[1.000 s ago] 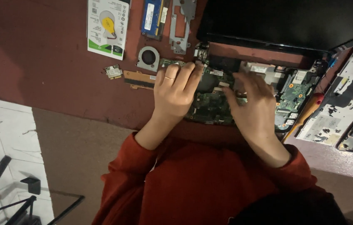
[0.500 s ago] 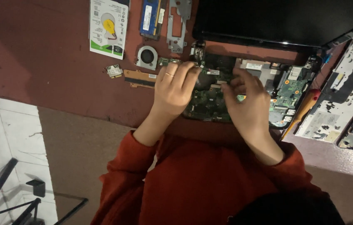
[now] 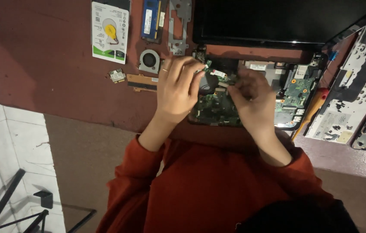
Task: Assembling internal components of a laptop, including the motherboard and cooling fan, and connecting internal cables.
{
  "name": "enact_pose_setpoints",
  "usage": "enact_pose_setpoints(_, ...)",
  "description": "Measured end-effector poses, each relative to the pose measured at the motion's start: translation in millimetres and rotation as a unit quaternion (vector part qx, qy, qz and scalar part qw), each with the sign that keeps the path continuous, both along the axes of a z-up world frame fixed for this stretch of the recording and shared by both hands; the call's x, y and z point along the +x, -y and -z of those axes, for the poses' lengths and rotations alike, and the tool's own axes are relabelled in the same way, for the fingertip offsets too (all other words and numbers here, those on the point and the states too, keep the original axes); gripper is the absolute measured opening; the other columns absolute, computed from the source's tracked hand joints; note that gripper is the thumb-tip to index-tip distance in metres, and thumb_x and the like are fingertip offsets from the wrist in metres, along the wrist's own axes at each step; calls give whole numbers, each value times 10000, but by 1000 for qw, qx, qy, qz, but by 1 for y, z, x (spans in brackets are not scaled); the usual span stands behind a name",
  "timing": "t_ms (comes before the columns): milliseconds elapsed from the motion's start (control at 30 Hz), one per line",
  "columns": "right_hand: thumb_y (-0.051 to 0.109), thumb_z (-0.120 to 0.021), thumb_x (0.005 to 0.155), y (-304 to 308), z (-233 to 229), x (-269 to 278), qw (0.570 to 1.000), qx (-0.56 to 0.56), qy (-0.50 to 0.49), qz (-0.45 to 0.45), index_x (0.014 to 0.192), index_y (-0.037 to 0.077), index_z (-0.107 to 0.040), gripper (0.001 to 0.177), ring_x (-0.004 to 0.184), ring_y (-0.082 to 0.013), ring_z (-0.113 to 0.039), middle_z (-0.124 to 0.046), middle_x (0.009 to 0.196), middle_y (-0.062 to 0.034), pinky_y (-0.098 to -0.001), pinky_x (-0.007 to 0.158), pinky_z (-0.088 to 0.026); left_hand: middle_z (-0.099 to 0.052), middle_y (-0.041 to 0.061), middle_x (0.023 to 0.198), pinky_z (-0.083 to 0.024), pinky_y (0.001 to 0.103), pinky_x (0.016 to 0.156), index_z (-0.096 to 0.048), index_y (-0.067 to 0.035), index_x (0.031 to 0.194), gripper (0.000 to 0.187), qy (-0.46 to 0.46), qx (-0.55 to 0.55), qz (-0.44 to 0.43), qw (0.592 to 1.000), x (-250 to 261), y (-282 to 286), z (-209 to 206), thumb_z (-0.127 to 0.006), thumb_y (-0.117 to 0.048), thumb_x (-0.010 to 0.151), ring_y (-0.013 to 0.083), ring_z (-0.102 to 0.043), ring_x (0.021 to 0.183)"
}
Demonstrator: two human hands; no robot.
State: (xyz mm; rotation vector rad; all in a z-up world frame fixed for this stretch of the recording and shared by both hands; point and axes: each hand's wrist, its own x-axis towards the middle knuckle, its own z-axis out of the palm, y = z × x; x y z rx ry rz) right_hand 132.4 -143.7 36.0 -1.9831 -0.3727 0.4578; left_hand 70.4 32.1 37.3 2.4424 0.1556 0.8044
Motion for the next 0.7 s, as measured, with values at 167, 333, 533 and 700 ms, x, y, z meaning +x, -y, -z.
enact_pose_setpoints(167,-96,-672,914,3,1,3,999,12,39,-14,1147,-58,-647,237,696,-285,-677,-620,825,-176,-326,551,-517,-551,20,876,-433,298,665,-640,-97,1053,138,6,30,-46,998,-6,10,18,-569,-192,981,155,-506,732)
enact_pose_setpoints(333,-105,-700,937,2,6,17,994,-1,107,-34,1057,-56,-719,131,633,-230,-662,-638,788,-145,-253,460,-486,-508,-9,802,-375,250,642,-677,-112,1053,149,24,81,-80,993,-9,13,21,-599,-206,968,99,-416,689)
enact_pose_setpoints(533,-122,-700,909,-6,7,17,983,-22,171,-60,1090,-114,-691,181,605,-299,-654,-631,785,-194,-329,412,-479,-564,31,845,-377,256,586,-705,-131,979,116,16,133,-111,985,-10,12,27,-662,-228,931,135,-463,710)
enact_pose_setpoints(700,-171,-689,875,-7,10,16,977,-33,201,-58,1079,-61,-721,234,601,-290,-639,-619,779,-172,-298,426,-487,-581,48,888,-381,287,564,-704,-122,981,99,-5,105,-91,990,-10,13,33,-657,-194,931,181,-526,722)
